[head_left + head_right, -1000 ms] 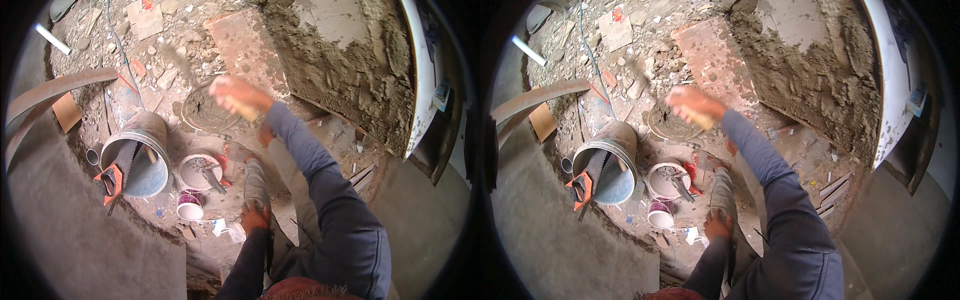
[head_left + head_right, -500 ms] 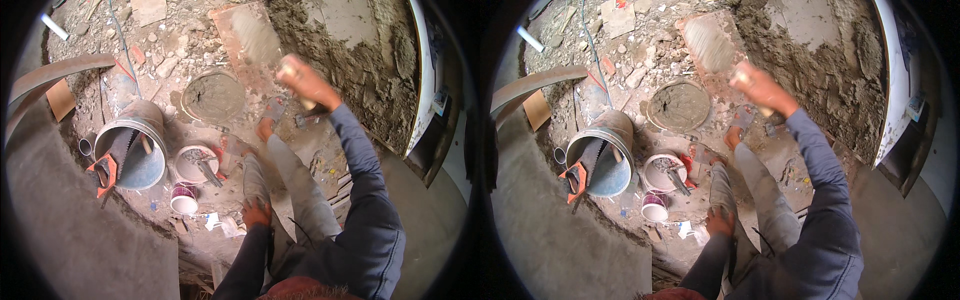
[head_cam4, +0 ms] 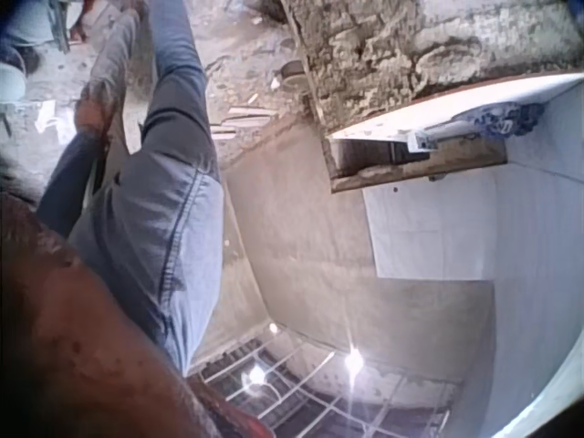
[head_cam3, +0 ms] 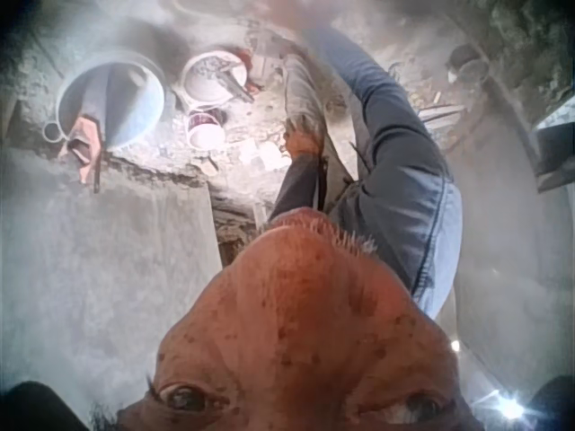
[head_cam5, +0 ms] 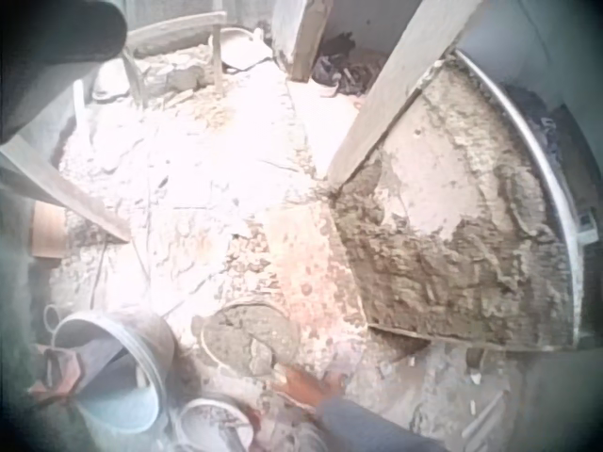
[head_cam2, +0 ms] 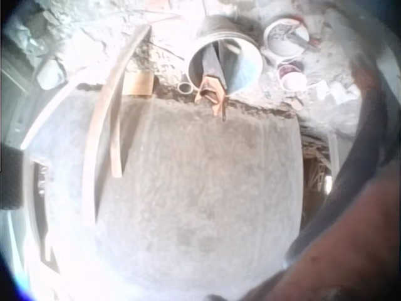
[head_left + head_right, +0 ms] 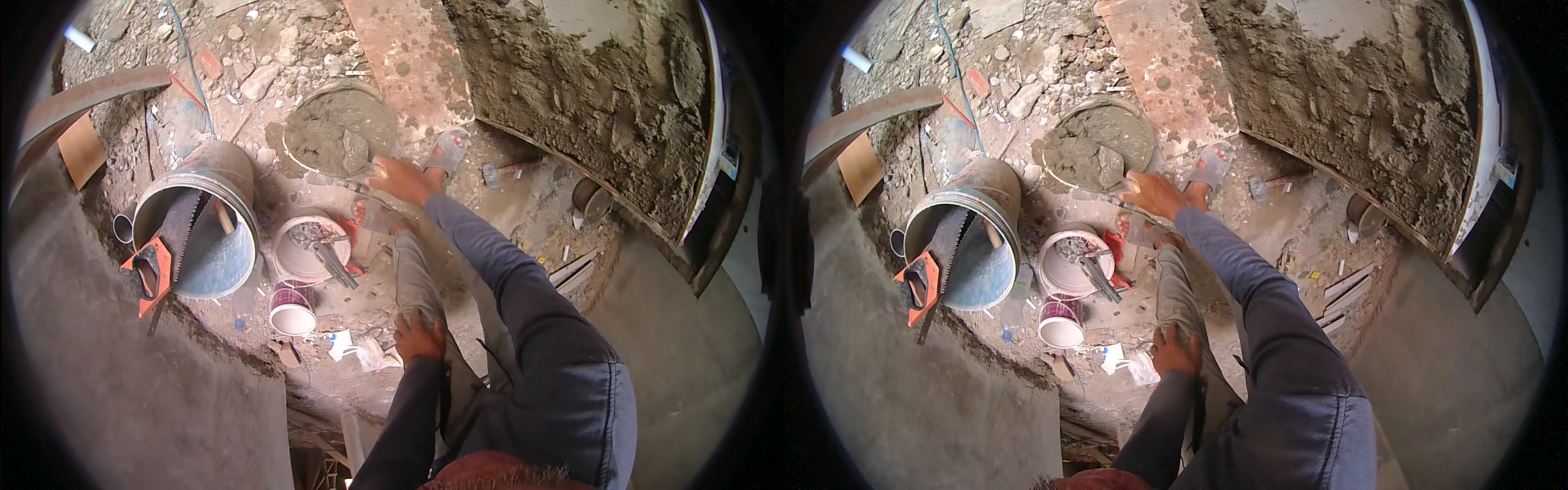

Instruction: The person applies plaster to a wall using a trowel, scooping the mixture from a bucket and smoothing it onto the surface while holding a guide board in place by hand.

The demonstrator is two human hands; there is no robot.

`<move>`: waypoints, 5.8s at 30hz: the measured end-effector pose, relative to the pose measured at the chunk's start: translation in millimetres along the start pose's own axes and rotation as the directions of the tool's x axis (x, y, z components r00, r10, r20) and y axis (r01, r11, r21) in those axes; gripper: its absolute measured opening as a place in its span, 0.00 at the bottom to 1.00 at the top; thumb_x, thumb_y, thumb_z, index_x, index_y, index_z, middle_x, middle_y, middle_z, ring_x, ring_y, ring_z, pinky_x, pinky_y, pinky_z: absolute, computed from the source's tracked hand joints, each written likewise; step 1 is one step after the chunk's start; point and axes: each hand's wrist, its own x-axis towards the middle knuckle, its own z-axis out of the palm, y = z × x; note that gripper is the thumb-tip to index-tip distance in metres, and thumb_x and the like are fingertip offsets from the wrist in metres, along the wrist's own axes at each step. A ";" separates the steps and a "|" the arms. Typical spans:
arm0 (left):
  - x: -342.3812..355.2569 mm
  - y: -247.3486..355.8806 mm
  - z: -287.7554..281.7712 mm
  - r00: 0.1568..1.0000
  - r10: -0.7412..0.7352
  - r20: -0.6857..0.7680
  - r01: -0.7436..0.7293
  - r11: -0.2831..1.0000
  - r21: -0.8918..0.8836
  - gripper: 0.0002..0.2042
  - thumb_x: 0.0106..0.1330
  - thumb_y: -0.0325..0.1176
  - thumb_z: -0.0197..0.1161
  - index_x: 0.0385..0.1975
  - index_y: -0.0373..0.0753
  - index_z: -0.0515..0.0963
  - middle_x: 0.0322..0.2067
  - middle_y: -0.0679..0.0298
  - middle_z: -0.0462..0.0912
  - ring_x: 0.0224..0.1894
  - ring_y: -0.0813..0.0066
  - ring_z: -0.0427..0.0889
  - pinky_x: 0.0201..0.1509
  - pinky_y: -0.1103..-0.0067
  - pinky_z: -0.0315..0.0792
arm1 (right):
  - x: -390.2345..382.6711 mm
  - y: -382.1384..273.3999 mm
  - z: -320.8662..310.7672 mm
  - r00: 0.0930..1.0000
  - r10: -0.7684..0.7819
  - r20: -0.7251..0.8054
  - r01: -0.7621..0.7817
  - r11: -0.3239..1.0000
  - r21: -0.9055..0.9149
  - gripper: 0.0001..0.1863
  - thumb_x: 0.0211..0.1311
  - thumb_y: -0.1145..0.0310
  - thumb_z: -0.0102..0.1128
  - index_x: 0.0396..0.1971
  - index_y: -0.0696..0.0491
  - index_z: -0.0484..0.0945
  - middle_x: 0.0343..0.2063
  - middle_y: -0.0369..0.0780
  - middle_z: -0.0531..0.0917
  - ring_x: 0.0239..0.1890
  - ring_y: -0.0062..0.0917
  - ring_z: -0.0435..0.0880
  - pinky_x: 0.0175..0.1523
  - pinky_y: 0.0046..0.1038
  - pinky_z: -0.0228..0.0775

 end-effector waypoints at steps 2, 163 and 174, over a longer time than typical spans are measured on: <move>0.3 2.1 -3.5 1.000 -0.020 0.018 0.019 0.999 0.027 0.33 0.62 0.56 0.63 0.65 0.48 0.70 0.69 0.47 0.63 0.65 0.42 0.68 0.65 0.57 0.67 | -6.7 5.2 -6.1 0.999 0.011 -0.043 -0.014 0.999 -0.053 0.33 0.64 0.45 0.61 0.58 0.58 0.75 0.47 0.56 0.84 0.52 0.50 0.82 0.58 0.45 0.72; -16.9 -1.5 -39.8 0.965 0.072 -0.251 -0.129 0.967 -0.221 0.27 0.64 0.49 0.62 0.59 0.40 0.75 0.59 0.46 0.75 0.61 0.47 0.73 0.63 0.58 0.69 | -131.9 -194.0 -275.0 0.973 0.117 0.201 -0.226 0.674 0.703 0.17 0.69 0.56 0.61 0.49 0.52 0.75 0.24 0.31 0.75 0.16 0.12 0.71 0.14 0.17 0.66; -83.4 -198.4 25.4 0.999 -0.027 -0.021 0.013 0.872 -0.489 0.26 0.66 0.46 0.58 0.54 0.29 0.77 0.53 0.38 0.80 0.55 0.41 0.79 0.63 0.60 0.69 | -325.8 -338.3 -429.6 0.909 0.209 -0.360 -0.157 0.973 0.170 0.20 0.72 0.48 0.51 0.35 0.52 0.70 0.21 0.32 0.72 0.17 0.16 0.70 0.21 0.24 0.66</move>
